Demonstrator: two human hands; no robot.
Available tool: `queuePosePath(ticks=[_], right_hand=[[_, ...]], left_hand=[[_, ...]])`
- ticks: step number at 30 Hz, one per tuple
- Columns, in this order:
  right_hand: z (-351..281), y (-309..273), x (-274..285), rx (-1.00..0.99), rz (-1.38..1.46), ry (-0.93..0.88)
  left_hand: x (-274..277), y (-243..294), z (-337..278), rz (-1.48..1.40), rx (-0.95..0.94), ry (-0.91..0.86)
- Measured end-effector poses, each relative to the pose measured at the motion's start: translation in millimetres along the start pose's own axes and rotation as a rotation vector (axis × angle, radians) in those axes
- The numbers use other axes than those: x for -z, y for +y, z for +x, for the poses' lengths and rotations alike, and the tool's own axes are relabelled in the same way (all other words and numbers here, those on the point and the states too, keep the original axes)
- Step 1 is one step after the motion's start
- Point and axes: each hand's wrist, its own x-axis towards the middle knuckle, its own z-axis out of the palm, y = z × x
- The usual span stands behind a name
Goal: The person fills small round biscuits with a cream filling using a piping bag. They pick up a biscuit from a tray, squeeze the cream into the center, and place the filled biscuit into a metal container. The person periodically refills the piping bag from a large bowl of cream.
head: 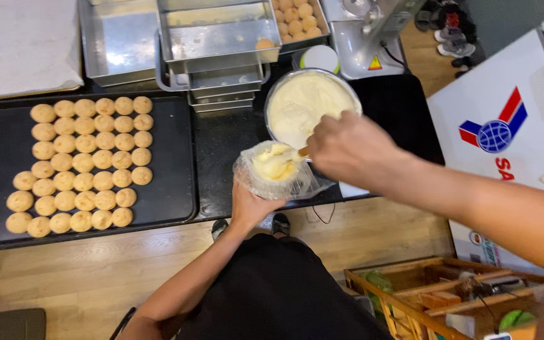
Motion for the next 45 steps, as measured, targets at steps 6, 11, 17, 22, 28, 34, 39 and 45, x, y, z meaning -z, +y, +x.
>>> queuePosePath(ticks=[6,11,17,22,28,34,39,45], right_hand=[[-33.4,11.1,0.6,0.043,0.032,0.213],[-76.2,81.9,15.8,-0.06,-0.002,-0.004],[-72.6,107.2,-59.9,-0.505,0.001,-0.137],[-37.1,109.0,-183.6,-0.751,0.229,-0.53],[-47.6,99.1,-242.9,-0.894,0.579,-0.642],[-60.1,75.9,-248.5,-1.02,0.905,-0.554],[-82.7,60.6,-267.5,-1.179,1.031,-0.451],[-101.9,35.9,-278.7,-1.325,1.064,-0.234]], left_hand=[[-9.6,3.2,0.6,-0.243,0.244,-0.106],[-26.0,-38.5,-5.0,-0.297,0.254,-0.073],[-47.1,-93.7,-3.0,-0.518,0.104,-0.232],[-64.9,-86.7,0.0,-0.666,-0.005,-0.358],[-87.7,-82.8,-0.6,-0.583,0.098,-0.437],[-86.5,-84.2,-2.0,-0.507,0.09,-0.415],[-69.3,-83.9,1.2,-0.542,0.127,-0.46],[-34.9,-92.5,-9.0,-0.385,0.112,-0.251]])
